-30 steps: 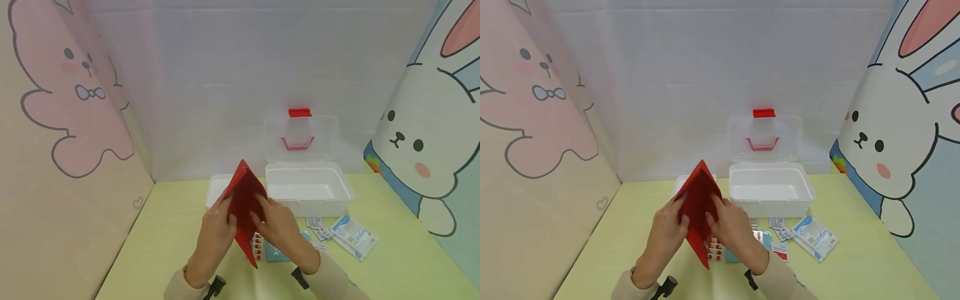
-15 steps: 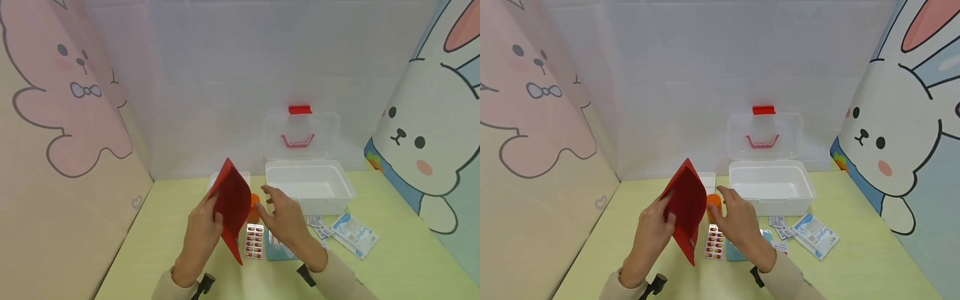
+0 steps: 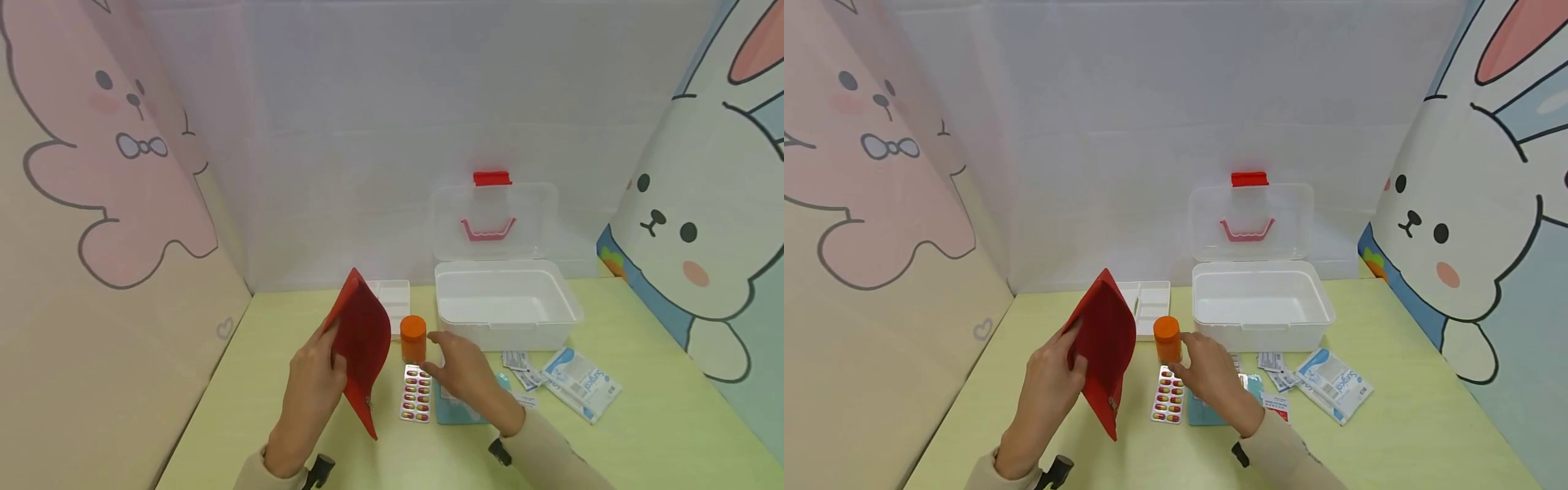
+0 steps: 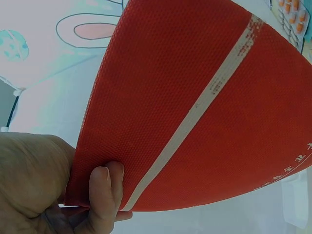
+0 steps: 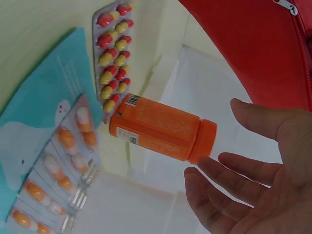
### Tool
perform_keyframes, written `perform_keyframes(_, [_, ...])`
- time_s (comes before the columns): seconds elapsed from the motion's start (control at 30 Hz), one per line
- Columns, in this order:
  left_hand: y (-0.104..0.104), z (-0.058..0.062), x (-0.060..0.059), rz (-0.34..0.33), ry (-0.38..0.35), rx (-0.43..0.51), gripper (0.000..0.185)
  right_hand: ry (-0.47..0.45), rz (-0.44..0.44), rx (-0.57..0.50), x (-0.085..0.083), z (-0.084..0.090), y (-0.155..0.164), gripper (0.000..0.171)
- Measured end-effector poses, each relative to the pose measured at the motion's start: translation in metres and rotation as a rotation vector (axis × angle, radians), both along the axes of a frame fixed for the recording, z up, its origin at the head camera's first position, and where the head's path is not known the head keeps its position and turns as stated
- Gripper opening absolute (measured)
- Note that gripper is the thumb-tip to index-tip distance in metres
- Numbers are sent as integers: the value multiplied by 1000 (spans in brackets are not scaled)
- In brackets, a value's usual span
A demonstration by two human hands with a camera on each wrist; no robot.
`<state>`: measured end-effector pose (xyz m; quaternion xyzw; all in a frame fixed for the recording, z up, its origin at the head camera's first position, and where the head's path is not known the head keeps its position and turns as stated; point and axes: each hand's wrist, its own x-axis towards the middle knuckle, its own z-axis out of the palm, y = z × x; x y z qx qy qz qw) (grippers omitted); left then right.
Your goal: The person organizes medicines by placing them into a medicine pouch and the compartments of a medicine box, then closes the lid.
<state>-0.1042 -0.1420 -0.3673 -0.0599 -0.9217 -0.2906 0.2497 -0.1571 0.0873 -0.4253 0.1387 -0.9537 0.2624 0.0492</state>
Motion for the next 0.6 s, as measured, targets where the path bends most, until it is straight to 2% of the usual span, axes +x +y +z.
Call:
perform_keyframes(0.2, [-2, -7, 2, 4, -51, -7, 50, -134, 7, 8, -10, -28, -3, 56])
perform_keyframes(0.37, [-2, -14, 3, 6, -82, -10, 51, -143, 37, 55, -17, -49, -6, 56])
perform_keyframes(0.6, [-2, -22, 2, -2, -78, -14, 52, -147, 38, 104, -23, -64, -12, 47])
